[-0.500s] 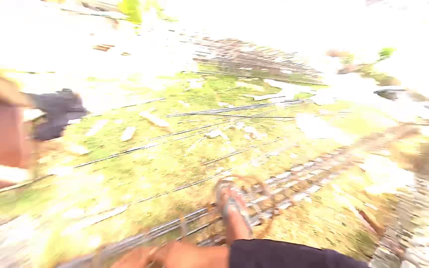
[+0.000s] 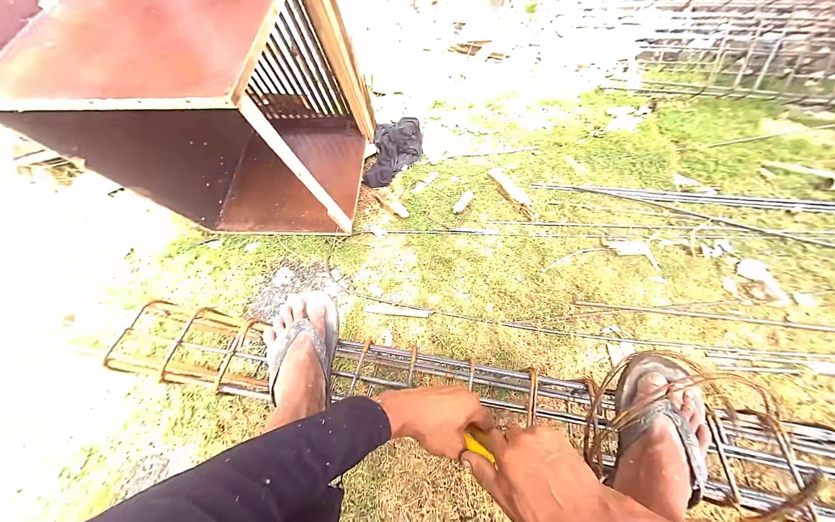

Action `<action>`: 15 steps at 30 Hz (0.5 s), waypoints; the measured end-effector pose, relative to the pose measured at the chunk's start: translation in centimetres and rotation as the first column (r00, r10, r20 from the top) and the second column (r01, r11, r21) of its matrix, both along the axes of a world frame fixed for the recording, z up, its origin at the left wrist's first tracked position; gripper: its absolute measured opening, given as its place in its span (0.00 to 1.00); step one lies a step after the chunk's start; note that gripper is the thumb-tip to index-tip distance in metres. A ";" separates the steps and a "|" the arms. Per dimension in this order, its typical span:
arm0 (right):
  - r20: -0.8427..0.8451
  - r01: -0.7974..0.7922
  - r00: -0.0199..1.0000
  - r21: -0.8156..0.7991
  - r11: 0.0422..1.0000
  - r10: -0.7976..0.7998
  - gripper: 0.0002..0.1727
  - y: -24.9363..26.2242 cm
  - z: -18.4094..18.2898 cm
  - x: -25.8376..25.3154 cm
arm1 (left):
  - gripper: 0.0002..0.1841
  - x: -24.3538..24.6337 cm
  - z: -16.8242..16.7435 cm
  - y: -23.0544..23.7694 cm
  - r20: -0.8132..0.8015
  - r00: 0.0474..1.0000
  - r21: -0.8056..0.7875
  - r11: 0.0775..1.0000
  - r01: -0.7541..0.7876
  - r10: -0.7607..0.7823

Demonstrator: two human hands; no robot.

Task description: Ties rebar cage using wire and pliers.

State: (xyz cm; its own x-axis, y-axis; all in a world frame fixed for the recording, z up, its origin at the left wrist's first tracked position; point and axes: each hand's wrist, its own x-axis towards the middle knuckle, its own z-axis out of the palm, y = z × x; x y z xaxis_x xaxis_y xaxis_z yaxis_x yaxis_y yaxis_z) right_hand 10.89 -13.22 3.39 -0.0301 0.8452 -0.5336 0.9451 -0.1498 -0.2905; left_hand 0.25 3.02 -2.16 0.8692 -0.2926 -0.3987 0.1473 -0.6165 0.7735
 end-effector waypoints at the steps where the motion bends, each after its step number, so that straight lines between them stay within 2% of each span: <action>1: -0.067 0.052 0.996 -0.152 0.987 -0.063 0.41 0.5 0.6 0.1 | 0.12 -0.2 -0.1 -0.1 0.019 1.000 0.000 1.000 -0.012 0.012; 2: -0.113 0.094 0.986 -0.222 0.970 -0.122 0.41 0.9 0.8 0.5 | 0.15 -0.4 0.0 -0.2 0.053 0.998 0.033 0.999 -0.036 0.034; 4: -0.237 0.198 0.937 -0.242 0.950 -0.255 0.41 1.4 0.5 1.5 | 0.28 -0.6 0.5 -0.5 0.131 0.988 0.144 0.984 -0.103 0.084; 6: -0.380 0.306 0.839 -0.263 0.915 -0.390 0.39 1.4 0.0 2.1 | 0.41 -1.0 1.2 -1.1 0.151 0.977 0.227 0.956 -0.185 0.153; 8: -0.484 0.418 0.700 -0.319 0.851 -0.525 0.37 1.3 -0.5 2.4 | 0.49 -1.6 1.8 -1.5 0.184 0.958 0.307 0.914 -0.267 0.218; 9: -0.527 0.492 0.581 -0.379 0.784 -0.620 0.36 1.0 -1.2 2.5 | 0.49 -2.0 2.0 -1.8 0.206 0.946 0.329 0.893 -0.306 0.248; 10: -0.557 0.549 0.412 -0.480 0.684 -0.721 0.36 0.9 -1.7 2.7 | 0.47 -2.4 2.1 -2.0 0.239 0.934 0.350 0.873 -0.338 0.266; 12: -0.529 0.532 0.043 -0.706 0.468 -0.848 0.35 0.6 -2.6 3.5 | 0.41 -2.7 1.8 -2.9 0.324 0.907 0.387 0.837 -0.387 0.269; 13: -0.497 0.497 -0.073 -0.770 0.401 -0.865 0.36 0.2 -3.1 3.7 | 0.37 -2.6 1.4 -3.6 0.341 0.903 0.394 0.832 -0.390 0.262; 15: -0.457 0.447 -0.161 -0.824 0.348 -0.875 0.39 -0.8 -3.6 3.7 | 0.32 -2.1 0.7 -5.3 0.325 0.911 0.397 0.838 -0.374 0.252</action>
State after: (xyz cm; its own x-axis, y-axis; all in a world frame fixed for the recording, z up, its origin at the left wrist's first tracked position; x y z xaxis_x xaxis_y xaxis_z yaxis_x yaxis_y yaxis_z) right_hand 14.55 -14.00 -0.20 -0.0873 0.5001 -0.8615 -0.4749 -0.7811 -0.4053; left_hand -1.88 -2.23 -1.47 0.9703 0.1665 -0.1754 0.2309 -0.8534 0.4673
